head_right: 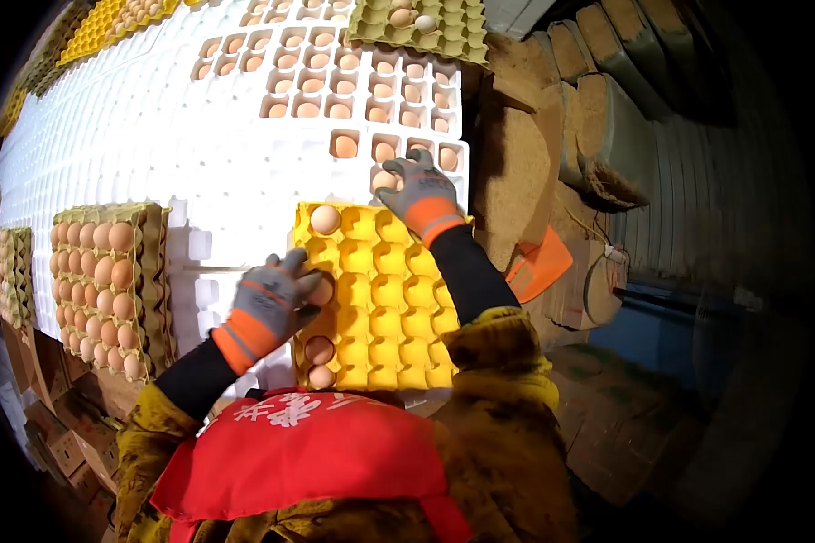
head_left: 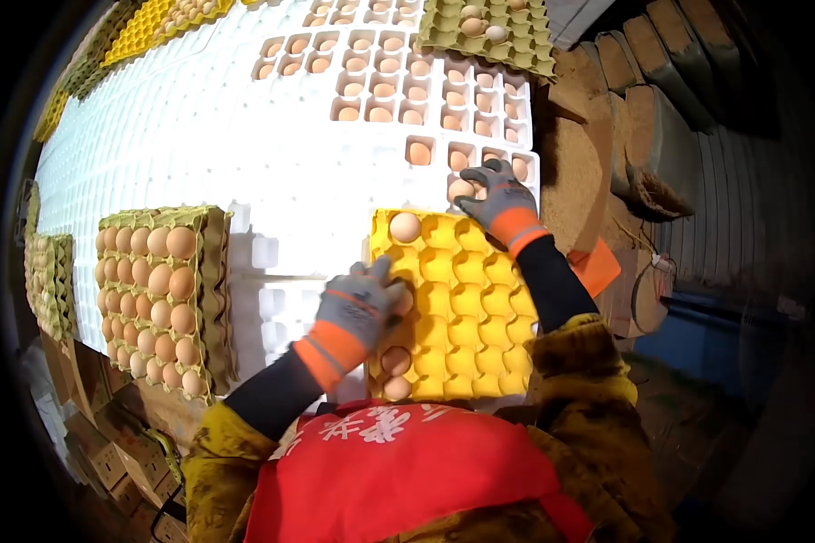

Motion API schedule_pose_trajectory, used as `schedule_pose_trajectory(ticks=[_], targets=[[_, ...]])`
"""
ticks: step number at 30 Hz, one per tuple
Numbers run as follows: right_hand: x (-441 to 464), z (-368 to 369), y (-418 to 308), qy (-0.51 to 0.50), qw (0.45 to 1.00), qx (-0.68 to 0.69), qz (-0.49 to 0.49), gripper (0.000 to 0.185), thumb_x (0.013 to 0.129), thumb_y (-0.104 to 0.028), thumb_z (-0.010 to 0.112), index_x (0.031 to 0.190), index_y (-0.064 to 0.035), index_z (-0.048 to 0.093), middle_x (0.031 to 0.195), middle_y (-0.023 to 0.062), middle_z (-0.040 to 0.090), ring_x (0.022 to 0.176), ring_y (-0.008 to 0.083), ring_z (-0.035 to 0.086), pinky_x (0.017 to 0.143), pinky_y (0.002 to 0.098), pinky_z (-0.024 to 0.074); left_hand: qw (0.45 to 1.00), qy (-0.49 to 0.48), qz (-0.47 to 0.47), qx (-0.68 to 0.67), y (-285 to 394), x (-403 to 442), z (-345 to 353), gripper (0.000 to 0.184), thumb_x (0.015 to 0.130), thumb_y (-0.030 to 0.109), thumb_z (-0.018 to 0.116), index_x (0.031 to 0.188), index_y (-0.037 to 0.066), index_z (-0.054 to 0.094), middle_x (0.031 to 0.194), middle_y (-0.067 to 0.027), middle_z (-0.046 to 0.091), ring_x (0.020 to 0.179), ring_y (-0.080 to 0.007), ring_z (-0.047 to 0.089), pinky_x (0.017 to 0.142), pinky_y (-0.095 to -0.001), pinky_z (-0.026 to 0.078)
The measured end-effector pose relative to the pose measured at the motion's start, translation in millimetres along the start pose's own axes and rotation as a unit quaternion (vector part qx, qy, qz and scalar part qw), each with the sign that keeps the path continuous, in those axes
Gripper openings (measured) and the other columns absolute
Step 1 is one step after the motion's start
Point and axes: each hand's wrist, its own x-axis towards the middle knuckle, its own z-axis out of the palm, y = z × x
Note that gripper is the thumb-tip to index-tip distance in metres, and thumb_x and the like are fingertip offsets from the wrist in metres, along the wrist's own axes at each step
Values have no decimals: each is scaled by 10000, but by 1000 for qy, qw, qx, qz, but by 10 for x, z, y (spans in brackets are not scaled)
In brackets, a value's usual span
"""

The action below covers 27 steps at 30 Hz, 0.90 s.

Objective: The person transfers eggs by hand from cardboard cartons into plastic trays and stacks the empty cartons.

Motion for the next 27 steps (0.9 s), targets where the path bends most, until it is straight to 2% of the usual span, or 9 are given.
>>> schedule_pose_trajectory(ticks=[2,6,9,11,14,16,19,23,27], targets=[[53,-79,174,18,991,135,0,363,838,-295,748,1188,-201,725,1299,138,597,1127,313,628,944,395,518,986,58,-10,-153,-246,-35,-256,471,691,295,873,1109,136,725,1177,-120,636,890,-279,681,743,-357,570],[144,-173,507,-173,874,413,187,232,925,-236,720,1139,-157,761,838,-21,670,568,69,532,479,227,454,964,201,-39,-171,-533,562,-441,455,741,298,873,1137,118,738,1147,-112,666,878,-257,710,737,-360,561],[172,-361,383,-125,829,466,283,228,935,-200,718,1151,-134,753,896,-7,686,629,76,559,539,226,480,975,173,-48,-130,-640,1204,-181,414,793,340,826,1122,104,739,1100,-81,664,897,-287,694,788,-376,550],[129,-132,653,-1,845,513,150,263,950,-168,698,1194,-69,713,1032,28,699,906,106,629,806,262,519,983,107,-98,-113,-667,1352,77,409,803,353,811,1123,110,737,1079,-87,655,923,-294,683,804,-388,543],[1,5,774,120,968,219,-35,285,970,-131,649,1245,-64,679,1186,75,685,1060,161,635,920,301,500,962,196,-92,-164,-717,1241,337,351,853,270,762,1167,117,724,1107,-93,669,962,-305,674,843,-390,540],[-84,117,877,142,978,-55,-144,299,980,-105,619,1273,-59,656,1259,91,666,1125,180,630,957,313,492,953,220,-99,-181,-779,1205,427,340,865,222,745,1188,118,718,1145,-94,684,990,-303,676,873,-381,539],[-101,-118,525,43,924,377,51,303,993,-71,580,1289,-61,643,1309,97,642,1188,195,618,994,315,482,950,221,-98,-198,-871,1215,370,365,870,173,736,1230,125,702,1189,-99,694,1022,-296,679,897,-367,538],[-188,-107,318,69,910,410,-5,312,981,-47,605,1291,-50,638,1291,103,647,1189,196,615,1006,315,476,906,206,-115,-352,-971,1254,313,517,906,267,735,1386,136,597,1230,-124,674,1074,-273,660,933,-341,518],[-359,-158,48,56,937,345,-12,297,976,-57,623,1272,-42,643,1260,121,650,1142,235,631,980,329,487,811,328,18,-484,-1097,1453,305,495,956,21,549,1449,47,515,1441,-93,543,1274,-197,522,1089,-335,409]])
